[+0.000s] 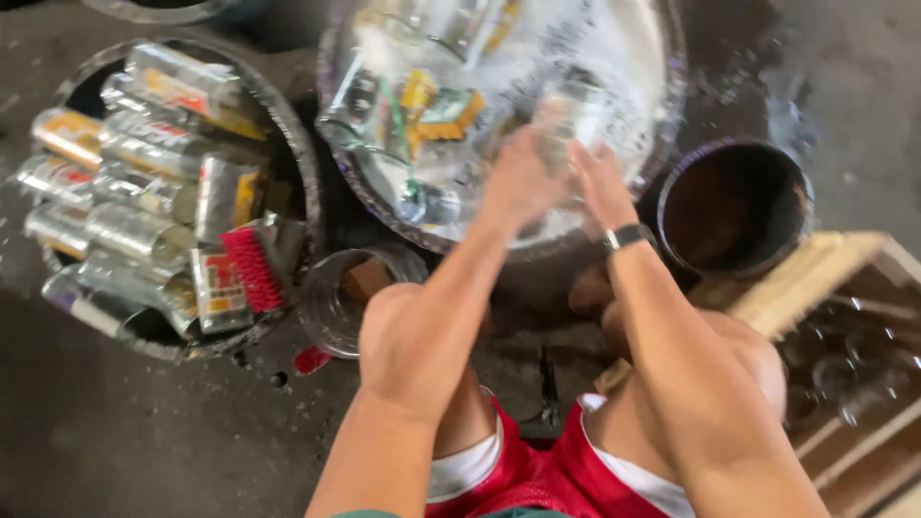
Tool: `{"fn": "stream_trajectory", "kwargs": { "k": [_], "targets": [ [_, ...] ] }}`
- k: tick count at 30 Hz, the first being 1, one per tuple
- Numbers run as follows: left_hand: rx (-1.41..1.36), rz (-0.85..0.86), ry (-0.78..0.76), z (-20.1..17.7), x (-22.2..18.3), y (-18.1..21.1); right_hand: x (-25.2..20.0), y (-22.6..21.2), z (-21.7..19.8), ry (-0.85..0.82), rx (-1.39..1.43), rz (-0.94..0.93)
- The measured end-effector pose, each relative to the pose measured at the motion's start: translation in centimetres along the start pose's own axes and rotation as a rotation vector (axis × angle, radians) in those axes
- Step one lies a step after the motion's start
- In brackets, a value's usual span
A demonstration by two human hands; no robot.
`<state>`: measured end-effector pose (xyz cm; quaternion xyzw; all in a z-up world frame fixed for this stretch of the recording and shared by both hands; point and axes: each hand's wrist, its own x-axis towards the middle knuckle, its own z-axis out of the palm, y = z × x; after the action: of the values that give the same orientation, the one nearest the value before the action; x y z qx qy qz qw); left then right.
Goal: Washing glass jars by scrubbing them with a sponge in soapy water, rinsing them in a bucket, and placing them in a wooden crate.
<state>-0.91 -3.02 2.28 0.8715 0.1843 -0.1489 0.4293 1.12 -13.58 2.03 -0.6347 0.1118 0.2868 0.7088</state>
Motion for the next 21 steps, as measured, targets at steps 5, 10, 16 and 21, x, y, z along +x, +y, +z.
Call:
{"fn": "stream_trajectory", "kwargs": {
  "k": [5, 10, 16, 21],
  "targets": [
    [0.006, 0.219, -0.069, -1.5, -0.4, 0.8, 0.4, -0.6, -1.8, 0.011, 0.017, 0.027],
    [0.206, 0.05, -0.001, -2.3, 4.2, -3.9, 0.3, -6.0, -2.9, 0.05, -0.11, -0.001],
    [0.602, 0.118, 0.251, 1.9, 7.4, -9.7, -1.5, -9.5, -2.6, -0.016, 0.027, -0.005],
    [0.908, 0.074, 0.358, 1.0, 11.2, -12.6, -0.9, -9.6, -3.7, -0.107, 0.011, -0.277]
  ]
}}
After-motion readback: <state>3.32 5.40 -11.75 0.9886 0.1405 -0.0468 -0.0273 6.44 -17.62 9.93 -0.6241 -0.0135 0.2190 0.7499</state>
